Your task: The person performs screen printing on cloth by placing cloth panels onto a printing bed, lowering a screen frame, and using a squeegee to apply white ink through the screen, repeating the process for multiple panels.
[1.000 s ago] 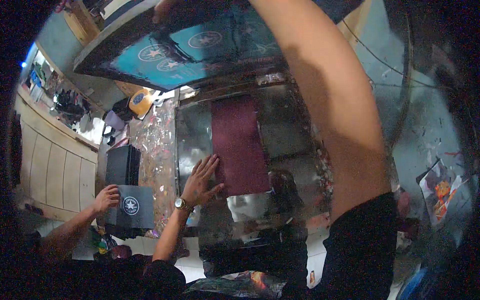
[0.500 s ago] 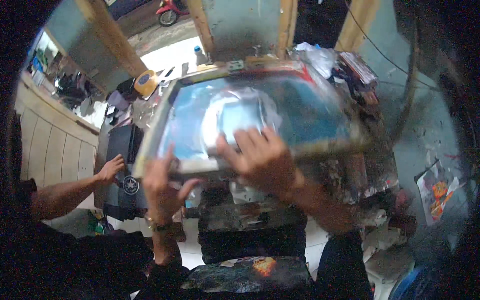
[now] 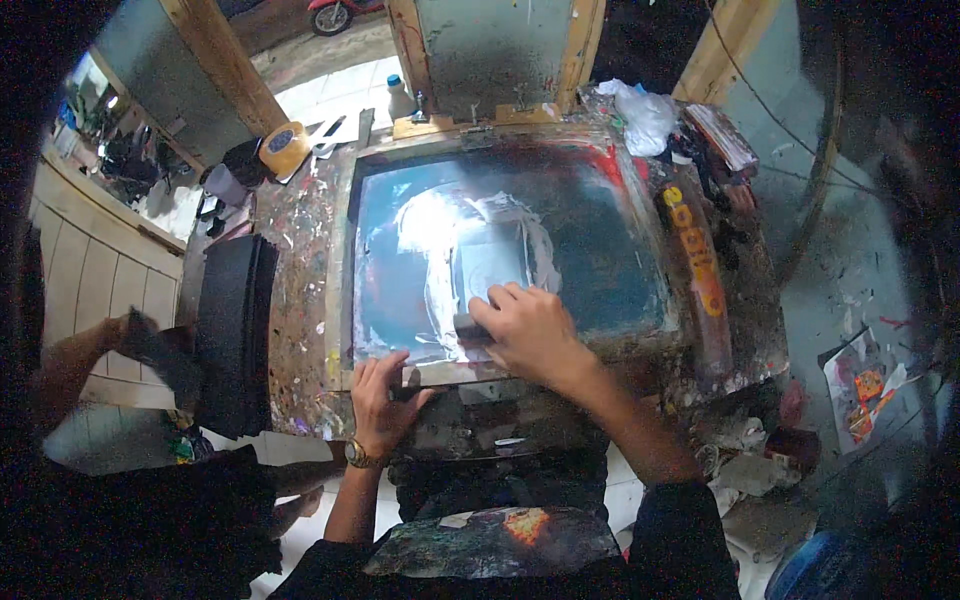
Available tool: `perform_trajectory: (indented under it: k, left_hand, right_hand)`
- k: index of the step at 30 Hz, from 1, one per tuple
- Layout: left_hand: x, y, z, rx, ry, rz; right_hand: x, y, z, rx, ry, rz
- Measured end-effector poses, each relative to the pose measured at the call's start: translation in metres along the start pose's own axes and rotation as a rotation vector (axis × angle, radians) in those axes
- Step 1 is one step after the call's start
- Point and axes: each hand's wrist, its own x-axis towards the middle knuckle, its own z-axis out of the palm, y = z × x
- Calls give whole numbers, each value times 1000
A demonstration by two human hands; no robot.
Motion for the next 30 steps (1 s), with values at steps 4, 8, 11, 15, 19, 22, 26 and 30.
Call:
perform_trajectory:
  k: [4, 8, 11, 15, 19, 22, 26, 30]
  left_hand:
    - [-1, -1, -3, -9, 4, -21]
    - [0, -3, 4, -19, 10, 10]
    - [-16, -16, 17, 6, -10, -7]
    - [-19, -20, 26, 11, -34, 4]
    - [-24, -20, 26, 2, -21, -7]
    - [-28, -24, 23, 23, -17, -59]
    - [-18, -20, 28, -15, -6, -26]
    - [-18, -20, 25, 7, -14, -3]
  right_hand:
    - [60, 40, 26, -97, 121, -33]
    - [122, 97, 29, -87, 105, -21]
    - [150, 108, 20, -10, -18, -23]
    - [143, 114, 22, -40, -32, 40]
    - [85, 75, 56, -135, 133, 37]
    - [48, 22, 37, 15, 15, 89]
    - [79, 62, 22, 0, -96, 110]
    - [142, 101, 17, -71, -27, 22]
